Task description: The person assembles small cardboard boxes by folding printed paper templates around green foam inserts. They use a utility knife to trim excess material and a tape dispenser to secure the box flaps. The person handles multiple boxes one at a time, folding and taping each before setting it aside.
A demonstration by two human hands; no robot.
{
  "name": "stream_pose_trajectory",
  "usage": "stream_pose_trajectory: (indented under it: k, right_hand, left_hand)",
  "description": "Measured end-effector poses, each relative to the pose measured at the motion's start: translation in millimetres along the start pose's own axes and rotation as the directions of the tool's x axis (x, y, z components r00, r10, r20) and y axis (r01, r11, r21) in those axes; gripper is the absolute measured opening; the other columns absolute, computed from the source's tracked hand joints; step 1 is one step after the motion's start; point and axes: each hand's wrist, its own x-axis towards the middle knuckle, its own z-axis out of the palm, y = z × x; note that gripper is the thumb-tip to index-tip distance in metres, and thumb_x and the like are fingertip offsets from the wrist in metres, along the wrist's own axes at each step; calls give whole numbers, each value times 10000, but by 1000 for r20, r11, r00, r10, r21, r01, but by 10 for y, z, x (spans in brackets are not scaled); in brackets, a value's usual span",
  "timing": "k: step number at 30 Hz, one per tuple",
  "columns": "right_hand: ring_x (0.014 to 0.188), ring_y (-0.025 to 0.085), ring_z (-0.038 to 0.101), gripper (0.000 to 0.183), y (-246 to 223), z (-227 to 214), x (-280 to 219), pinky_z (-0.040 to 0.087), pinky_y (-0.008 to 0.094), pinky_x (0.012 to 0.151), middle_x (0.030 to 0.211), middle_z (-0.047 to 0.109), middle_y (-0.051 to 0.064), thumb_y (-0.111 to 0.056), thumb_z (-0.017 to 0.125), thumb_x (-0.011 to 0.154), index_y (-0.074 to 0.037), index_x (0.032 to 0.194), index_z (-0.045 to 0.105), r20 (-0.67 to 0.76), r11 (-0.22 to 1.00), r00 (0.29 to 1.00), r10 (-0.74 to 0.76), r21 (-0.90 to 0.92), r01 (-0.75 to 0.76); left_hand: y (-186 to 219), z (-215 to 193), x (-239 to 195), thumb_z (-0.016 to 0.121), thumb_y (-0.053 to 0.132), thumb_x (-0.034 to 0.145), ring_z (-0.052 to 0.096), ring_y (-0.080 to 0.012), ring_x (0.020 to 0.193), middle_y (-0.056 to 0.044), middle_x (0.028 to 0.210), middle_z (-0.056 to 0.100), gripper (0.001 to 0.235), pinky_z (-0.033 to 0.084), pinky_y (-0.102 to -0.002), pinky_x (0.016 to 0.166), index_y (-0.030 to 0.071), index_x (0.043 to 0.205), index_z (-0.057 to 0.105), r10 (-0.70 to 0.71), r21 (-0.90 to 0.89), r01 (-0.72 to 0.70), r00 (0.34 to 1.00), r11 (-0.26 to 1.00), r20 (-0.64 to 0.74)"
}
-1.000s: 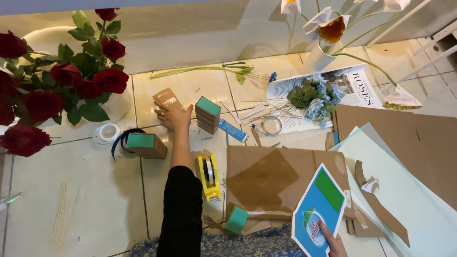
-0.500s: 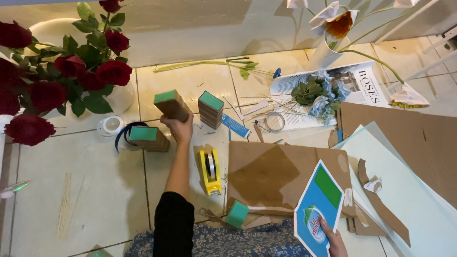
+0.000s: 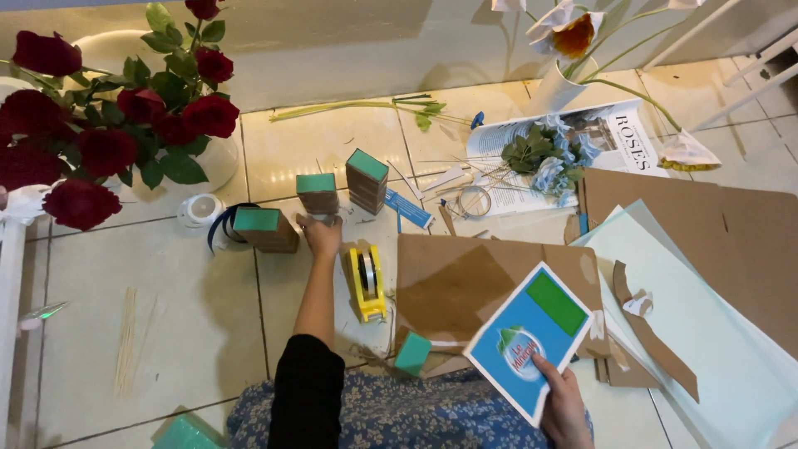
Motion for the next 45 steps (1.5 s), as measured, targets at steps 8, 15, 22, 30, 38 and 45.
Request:
stream_pose_trajectory:
  k: [8, 15, 22, 30, 38, 45]
  right_hand:
    - [1132, 366, 653, 769, 250, 493, -408, 512, 482, 1055, 1276, 680, 235, 13, 796, 630, 20, 1357, 543, 131, 962, 972, -195, -168, 215]
    - [1110, 276, 715, 511, 850, 751, -824, 568, 398, 987, 1220, 746, 173, -192, 807, 769, 4, 1226, 686, 283, 843, 875, -392, -269, 465]
    - [1006, 344, 708, 198, 939, 896, -884, 597, 494, 779, 1032, 762, 240, -124, 768, 912, 5, 1059, 738, 574, 527, 592, -566, -301, 795]
    - [1051, 433, 681, 391, 672, 1024, 950, 530, 550, 915, 1078, 714, 280, -87, 655, 904, -45, 1293, 660, 766, 415, 605, -218, -488, 768]
    - [1399, 372, 456, 1208, 1204, 1352, 422, 362, 597, 1127, 1468, 512, 213, -649, 825, 673, -25, 1550, 274, 730, -622, 674, 109, -479, 620]
    - [1312, 501, 497, 937, 530, 908, -402, 334, 604, 1133, 1282, 558, 285, -123, 975, 591, 49, 1334, 431, 773, 220, 269, -574, -171, 960]
  left_hand:
    - [675, -910, -2767, 619, 317, 926, 397, -324, 1461, -151, 1575, 369, 737, 393, -468, 1174, 133, 1539, 252, 322, -448, -211, 928, 869, 187]
    - [315, -982, -3578, 686, 229, 886, 704, -328, 1083, -154, 1280, 720, 513, 587, -483, 898, 104, 1379, 621, -225, -516, 639, 726, 570, 650]
    - [1035, -1414, -4029, 600, 496, 1015, 189, -519, 1499, -340, 1587, 236, 826, 203, -663, 1230, -24, 1557, 255, -201, -373, 473, 793, 798, 576]
    - [158, -1954, -3221, 659, 314, 1020, 611, -400, 1246, -235, 1344, 604, 536, 516, -589, 1015, 43, 1428, 441, -223, -782, 145, 975, 606, 8]
    - [162, -2014, -3462, 537, 468, 1068, 480, -407, 1366, -271, 1455, 481, 635, 395, -593, 1125, 2, 1478, 407, -237, -635, 147, 970, 759, -59]
    - [2, -1606, -3660, 426, 404, 1100, 406, -444, 1401, -249, 1494, 472, 533, 349, -617, 1131, 84, 1526, 400, 100, -553, -23, 989, 833, 109]
